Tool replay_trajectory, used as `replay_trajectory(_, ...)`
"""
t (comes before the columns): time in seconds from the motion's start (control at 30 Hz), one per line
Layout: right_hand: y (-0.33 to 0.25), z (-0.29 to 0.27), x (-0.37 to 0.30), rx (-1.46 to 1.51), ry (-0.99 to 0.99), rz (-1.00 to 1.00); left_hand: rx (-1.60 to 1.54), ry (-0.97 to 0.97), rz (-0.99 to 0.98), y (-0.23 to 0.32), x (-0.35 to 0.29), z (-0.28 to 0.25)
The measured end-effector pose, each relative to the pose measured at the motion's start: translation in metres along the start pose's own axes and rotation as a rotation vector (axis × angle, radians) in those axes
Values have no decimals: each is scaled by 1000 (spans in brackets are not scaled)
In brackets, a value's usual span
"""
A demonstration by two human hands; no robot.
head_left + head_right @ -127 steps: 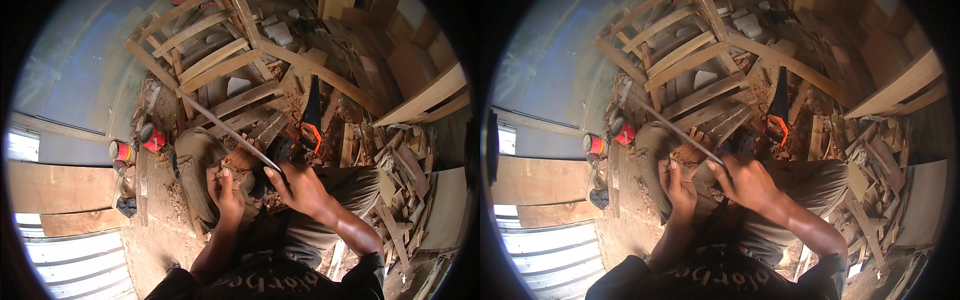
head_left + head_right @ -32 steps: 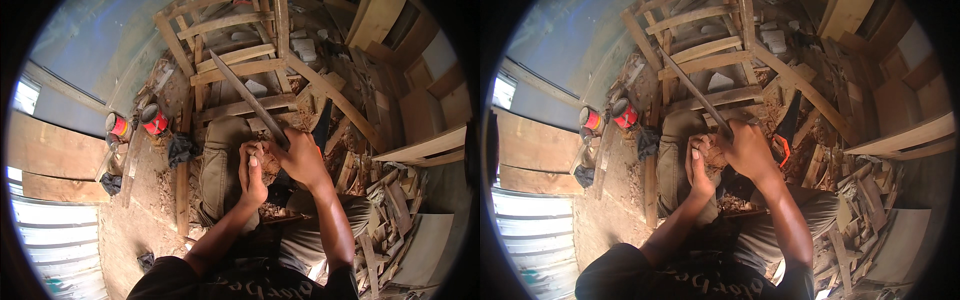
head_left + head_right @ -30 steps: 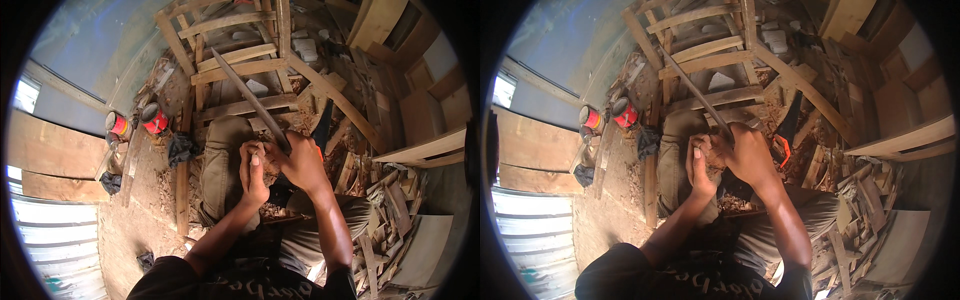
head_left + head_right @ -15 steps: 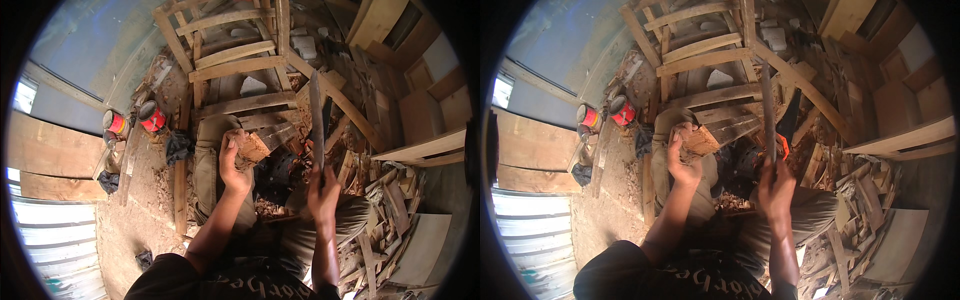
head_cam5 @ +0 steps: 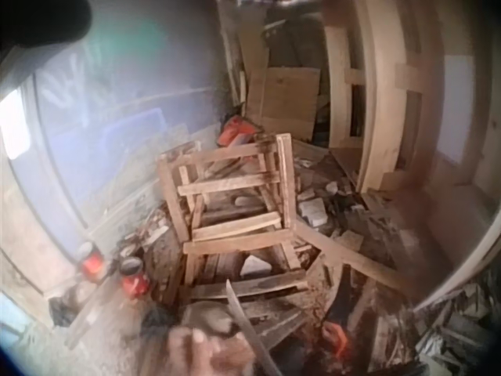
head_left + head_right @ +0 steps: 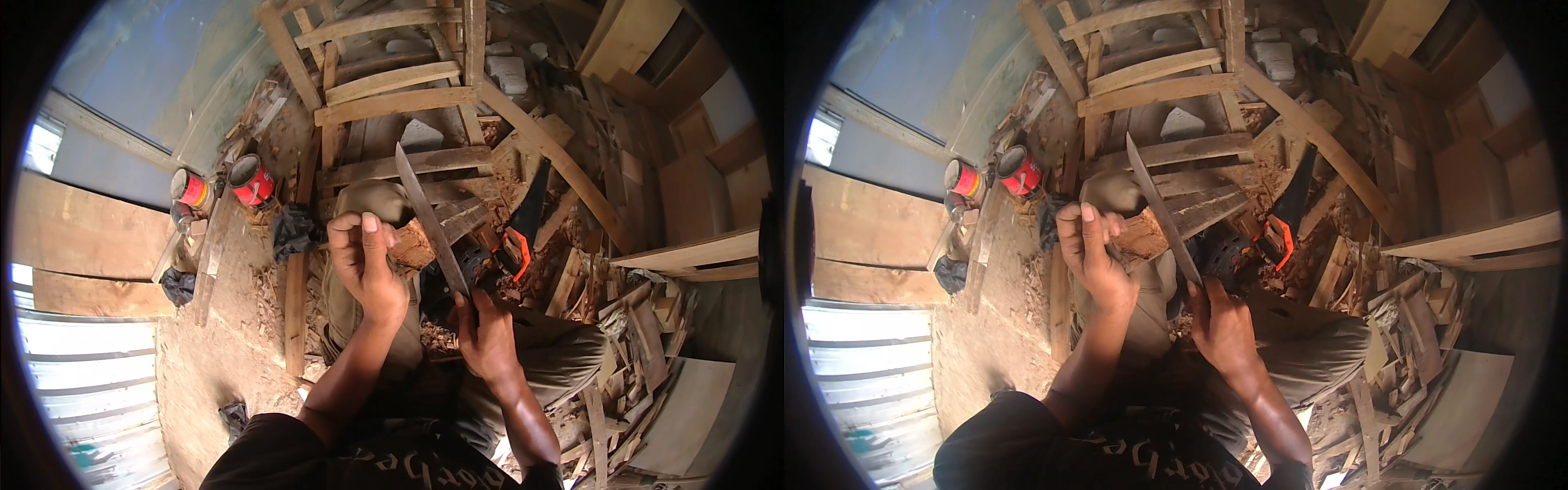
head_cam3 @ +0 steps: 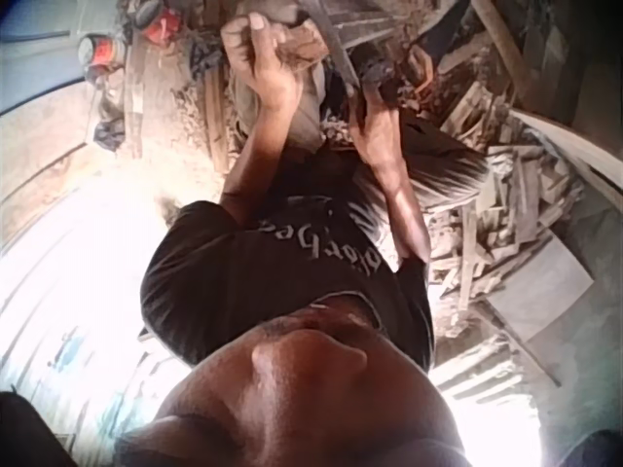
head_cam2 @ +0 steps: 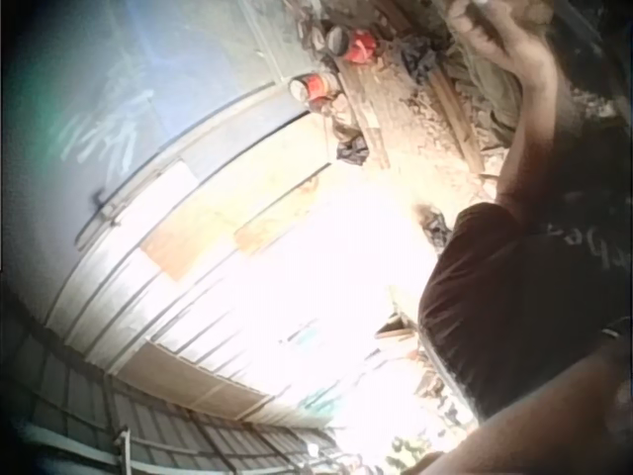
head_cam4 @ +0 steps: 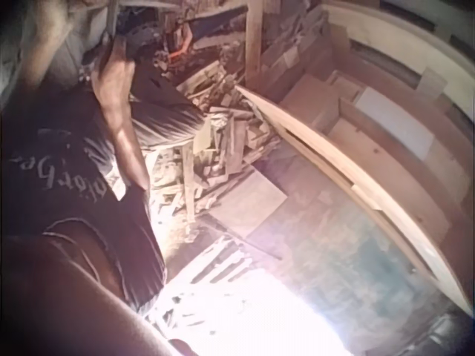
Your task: The person is assembling a wooden structure using a hammer and nails. They position wooden slats and secure them with nails, working on the floor amidst scattered wood pieces.
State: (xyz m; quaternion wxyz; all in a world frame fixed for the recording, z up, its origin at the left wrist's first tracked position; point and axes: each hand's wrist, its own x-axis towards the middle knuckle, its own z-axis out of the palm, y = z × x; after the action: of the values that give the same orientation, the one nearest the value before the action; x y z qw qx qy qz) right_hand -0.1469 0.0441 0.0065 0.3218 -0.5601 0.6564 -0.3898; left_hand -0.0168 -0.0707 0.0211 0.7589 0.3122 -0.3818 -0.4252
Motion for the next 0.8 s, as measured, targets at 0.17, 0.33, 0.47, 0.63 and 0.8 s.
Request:
replay_trajectory(0.17, -4, 0, -1, -109, 59, -5, 21, -147, -78, 2, 2, 4)
replay_trajectory(0.33, -1, -5, 9, -101, 45, -86, -117, -247, -118, -1, 8, 6)
replay_trajectory(0.47, -6, -10, 32, -148, -16, -110, -94, -329, -106, -4, 11, -8)
replay_trajectory(0.63, 1, -2, 48, -87, 13, -334, -84, -269, -34, -4, 11, -8)
replay_trajectory(0.8, -7, -25, 62, 382, -478, 228, -166, -259, -58, -5, 12, -20)
